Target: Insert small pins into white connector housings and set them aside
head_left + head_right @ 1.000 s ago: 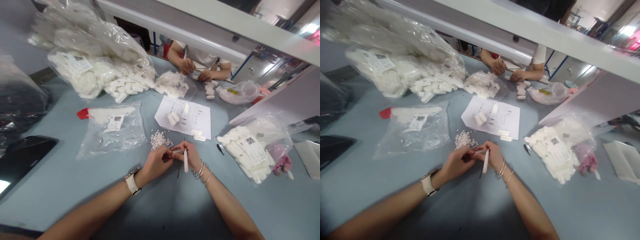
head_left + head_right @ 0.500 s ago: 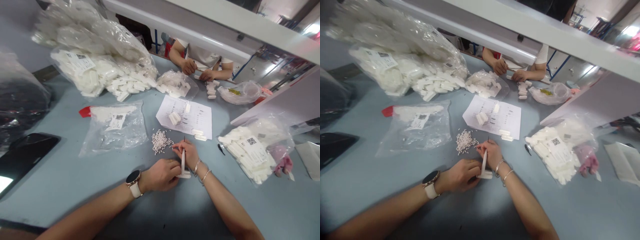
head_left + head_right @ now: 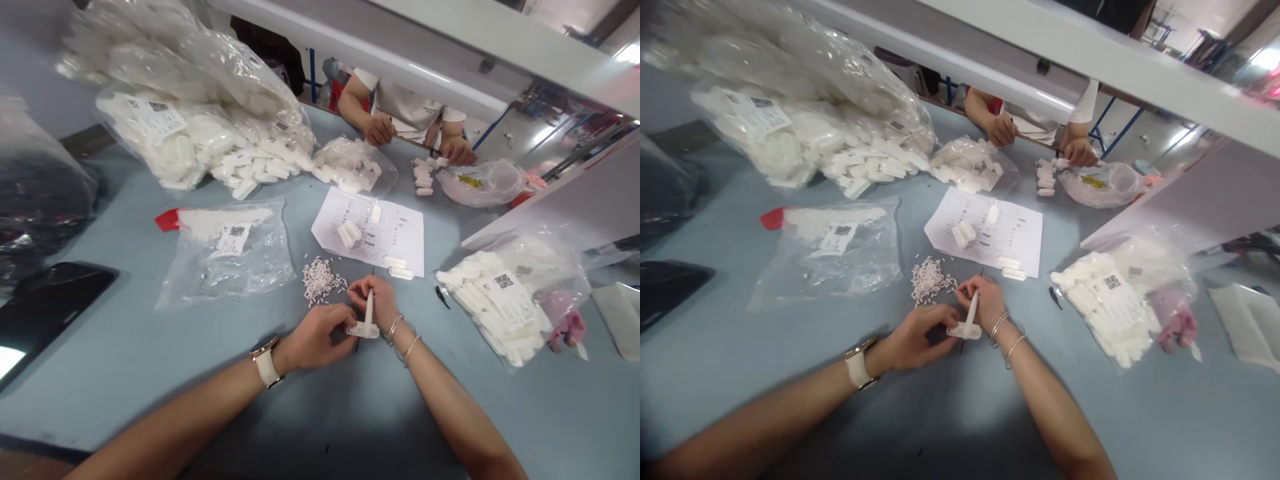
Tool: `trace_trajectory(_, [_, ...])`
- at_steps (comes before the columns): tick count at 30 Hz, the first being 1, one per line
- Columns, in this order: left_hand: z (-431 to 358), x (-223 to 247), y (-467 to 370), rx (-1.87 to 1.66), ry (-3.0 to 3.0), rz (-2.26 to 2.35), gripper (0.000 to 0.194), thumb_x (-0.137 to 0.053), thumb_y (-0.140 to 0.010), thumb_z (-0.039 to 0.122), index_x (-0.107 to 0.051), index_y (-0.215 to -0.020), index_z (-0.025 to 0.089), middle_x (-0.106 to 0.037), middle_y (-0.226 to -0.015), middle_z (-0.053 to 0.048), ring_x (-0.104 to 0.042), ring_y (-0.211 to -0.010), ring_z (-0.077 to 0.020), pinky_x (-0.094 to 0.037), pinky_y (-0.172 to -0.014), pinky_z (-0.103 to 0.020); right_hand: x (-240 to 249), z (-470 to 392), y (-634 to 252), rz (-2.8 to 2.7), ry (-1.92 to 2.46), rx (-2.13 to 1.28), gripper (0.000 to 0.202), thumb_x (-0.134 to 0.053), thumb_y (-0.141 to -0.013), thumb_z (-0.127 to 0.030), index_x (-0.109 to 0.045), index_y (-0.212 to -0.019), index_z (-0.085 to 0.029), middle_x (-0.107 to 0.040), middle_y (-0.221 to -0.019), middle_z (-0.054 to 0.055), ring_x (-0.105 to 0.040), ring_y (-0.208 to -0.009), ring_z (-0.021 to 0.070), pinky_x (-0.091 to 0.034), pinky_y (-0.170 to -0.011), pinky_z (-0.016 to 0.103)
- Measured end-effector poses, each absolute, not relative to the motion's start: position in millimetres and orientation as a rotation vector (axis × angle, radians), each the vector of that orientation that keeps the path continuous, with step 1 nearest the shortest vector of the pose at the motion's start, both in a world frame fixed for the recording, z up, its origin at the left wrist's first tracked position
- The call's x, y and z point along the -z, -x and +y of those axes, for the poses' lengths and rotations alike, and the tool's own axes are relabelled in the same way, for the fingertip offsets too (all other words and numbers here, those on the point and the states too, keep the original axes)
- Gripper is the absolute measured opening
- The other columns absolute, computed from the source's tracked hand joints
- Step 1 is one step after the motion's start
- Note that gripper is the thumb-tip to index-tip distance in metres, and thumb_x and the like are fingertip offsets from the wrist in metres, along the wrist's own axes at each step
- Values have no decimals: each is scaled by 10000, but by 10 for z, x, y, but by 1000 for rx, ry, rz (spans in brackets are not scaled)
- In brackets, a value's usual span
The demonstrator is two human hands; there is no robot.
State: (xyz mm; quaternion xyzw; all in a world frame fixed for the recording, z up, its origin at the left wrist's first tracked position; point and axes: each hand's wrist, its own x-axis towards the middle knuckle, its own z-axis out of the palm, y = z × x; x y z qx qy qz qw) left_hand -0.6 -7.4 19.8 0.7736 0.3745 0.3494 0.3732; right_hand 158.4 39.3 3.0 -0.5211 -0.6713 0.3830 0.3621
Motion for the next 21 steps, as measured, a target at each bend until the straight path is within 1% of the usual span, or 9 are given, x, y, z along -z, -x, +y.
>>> trace_trajectory(2, [-53,-195,6,-943,-1892,1008,16,-538,-728,188,-527,-739,183,-628,-689,-17,-548,-571,-110,-451,-548,-225,-52,387,-1617,-1520,1337,-1081,354,-639,-687,-280,-301,-587,-242,-683,-701,27,-597,-613,160,-491,-596,307])
trace_trajectory(4, [-23,-168,4,-995,-1786,1108,45,-551,-722,209,-522,-738,179,-608,-653,-4,-524,-540,-103,-438,-519,-219,-89,374,-1657,-1363,1312,-1150,388,-677,-666,-317,-302,-603,-239,-689,-721,32,-605,-624,156,-500,-583,295])
trace_trajectory(6, [6,-126,-1,-1011,-1685,1215,64,-566,-715,224,-523,-726,178,-593,-621,10,-502,-505,-94,-426,-493,-212,-129,353,-1690,-1285,1285,-1202,419,-702,-649,-341,-298,-610,-237,-691,-735,34,-601,-610,149,-505,-567,290])
trace_trajectory(8, [27,-86,-7,-1011,-1627,1253,68,-571,-718,230,-532,-730,175,-592,-615,10,-511,-514,-98,-437,-505,-218,-160,329,-1711,-1249,1259,-1228,435,-714,-641,-349,-294,-616,-237,-684,-736,30,-591,-588,141,-507,-549,286])
trace_trajectory(15, [43,-40,-4,-1001,-1631,1309,81,-584,-735,240,-541,-753,173,-618,-643,5,-548,-544,-104,-459,-536,-226,-207,290,-1727,-1412,1257,-1078,384,-660,-686,-334,-292,-622,-243,-681,-753,34,-606,-629,149,-536,-628,320])
trace_trajectory(21, [47,-13,7,-988,-1659,1334,94,-580,-747,256,-552,-780,172,-629,-657,-4,-555,-547,-111,-468,-543,-238,-255,246,-1724,-1560,1249,-1033,354,-626,-715,-280,-288,-616,-247,-708,-749,36,-625,-623,158,-528,-634,324])
